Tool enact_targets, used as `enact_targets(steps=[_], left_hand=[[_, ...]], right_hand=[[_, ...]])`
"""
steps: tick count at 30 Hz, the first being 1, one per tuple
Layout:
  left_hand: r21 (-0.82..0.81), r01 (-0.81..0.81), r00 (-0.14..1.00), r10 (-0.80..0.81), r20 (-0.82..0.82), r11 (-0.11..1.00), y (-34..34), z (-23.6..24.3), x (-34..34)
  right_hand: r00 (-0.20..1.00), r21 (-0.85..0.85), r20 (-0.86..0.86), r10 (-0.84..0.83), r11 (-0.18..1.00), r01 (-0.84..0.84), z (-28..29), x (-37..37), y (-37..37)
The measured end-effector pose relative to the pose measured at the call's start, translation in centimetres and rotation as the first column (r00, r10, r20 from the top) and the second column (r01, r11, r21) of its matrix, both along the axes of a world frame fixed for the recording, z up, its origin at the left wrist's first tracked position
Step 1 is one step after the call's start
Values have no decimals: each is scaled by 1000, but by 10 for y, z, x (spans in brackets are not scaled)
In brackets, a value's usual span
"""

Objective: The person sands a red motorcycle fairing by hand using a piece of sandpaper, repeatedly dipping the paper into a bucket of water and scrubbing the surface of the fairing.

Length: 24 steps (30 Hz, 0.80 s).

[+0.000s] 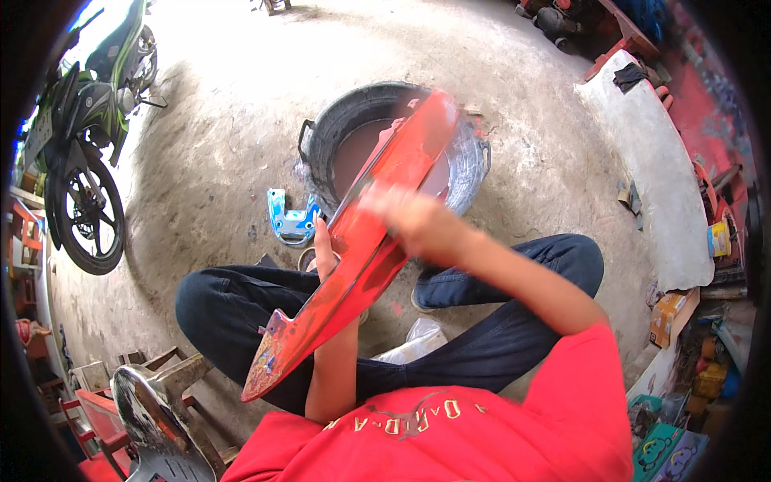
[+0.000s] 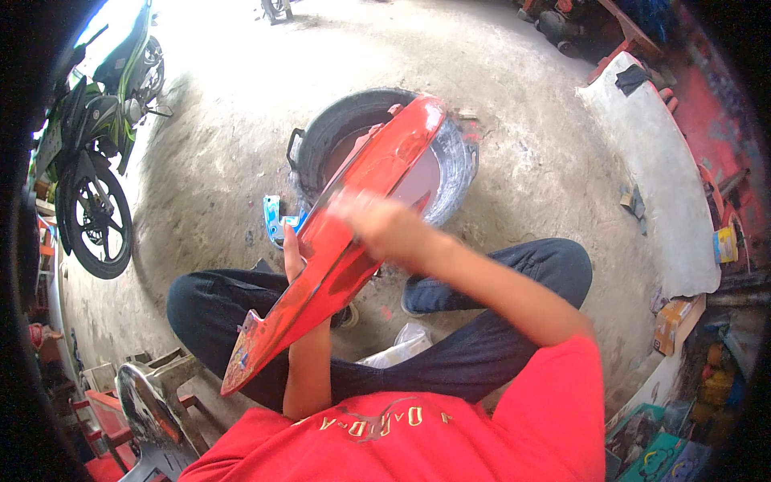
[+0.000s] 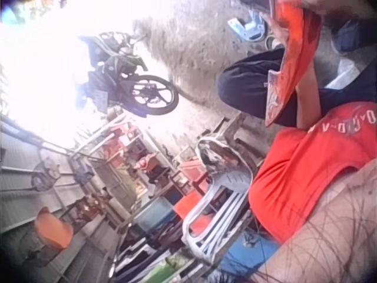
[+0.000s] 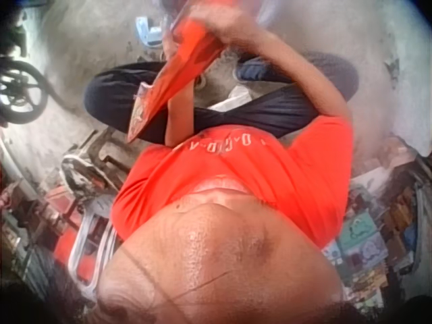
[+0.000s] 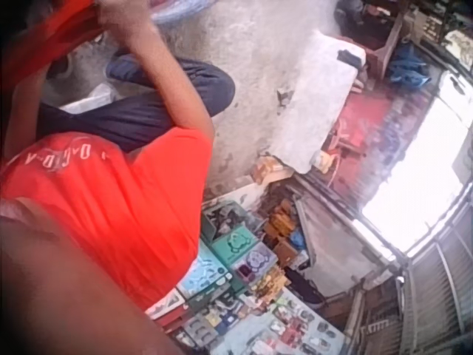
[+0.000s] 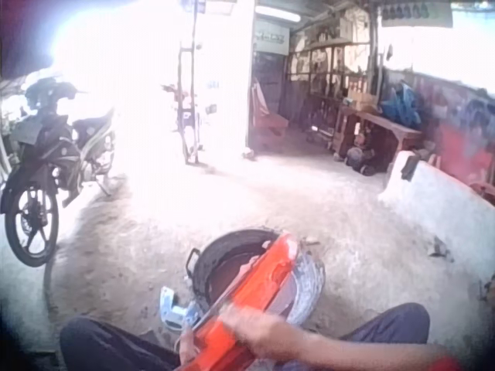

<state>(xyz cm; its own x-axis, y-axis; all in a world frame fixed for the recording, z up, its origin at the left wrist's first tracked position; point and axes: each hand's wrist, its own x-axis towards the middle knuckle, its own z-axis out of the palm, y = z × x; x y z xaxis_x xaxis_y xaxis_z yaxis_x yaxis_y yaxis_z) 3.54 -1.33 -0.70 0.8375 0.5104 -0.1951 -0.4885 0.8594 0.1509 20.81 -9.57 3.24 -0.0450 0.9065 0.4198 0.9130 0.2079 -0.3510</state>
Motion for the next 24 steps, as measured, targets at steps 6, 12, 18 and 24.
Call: enact_targets(steps=[6, 12, 18, 24], left_hand=[[130, 58, 998, -57, -11, 990, -2, 12, 2], [6, -23, 999, 23, -30, 1000, -4, 20, 10], [149, 87, 996, -83, -33, 985, -6, 19, 2], [-167, -39, 999, 41, 7, 985, -1, 15, 3]], right_hand=[[977, -74, -22, -210, 975, 208, -14, 63, 7], [982, 37, 35, 184, 982, -185, 8, -10, -5], [988, -66, 1, -151, 986, 151, -12, 60, 3], [972, 57, 60, 229, 971, -232, 7, -3, -4]])
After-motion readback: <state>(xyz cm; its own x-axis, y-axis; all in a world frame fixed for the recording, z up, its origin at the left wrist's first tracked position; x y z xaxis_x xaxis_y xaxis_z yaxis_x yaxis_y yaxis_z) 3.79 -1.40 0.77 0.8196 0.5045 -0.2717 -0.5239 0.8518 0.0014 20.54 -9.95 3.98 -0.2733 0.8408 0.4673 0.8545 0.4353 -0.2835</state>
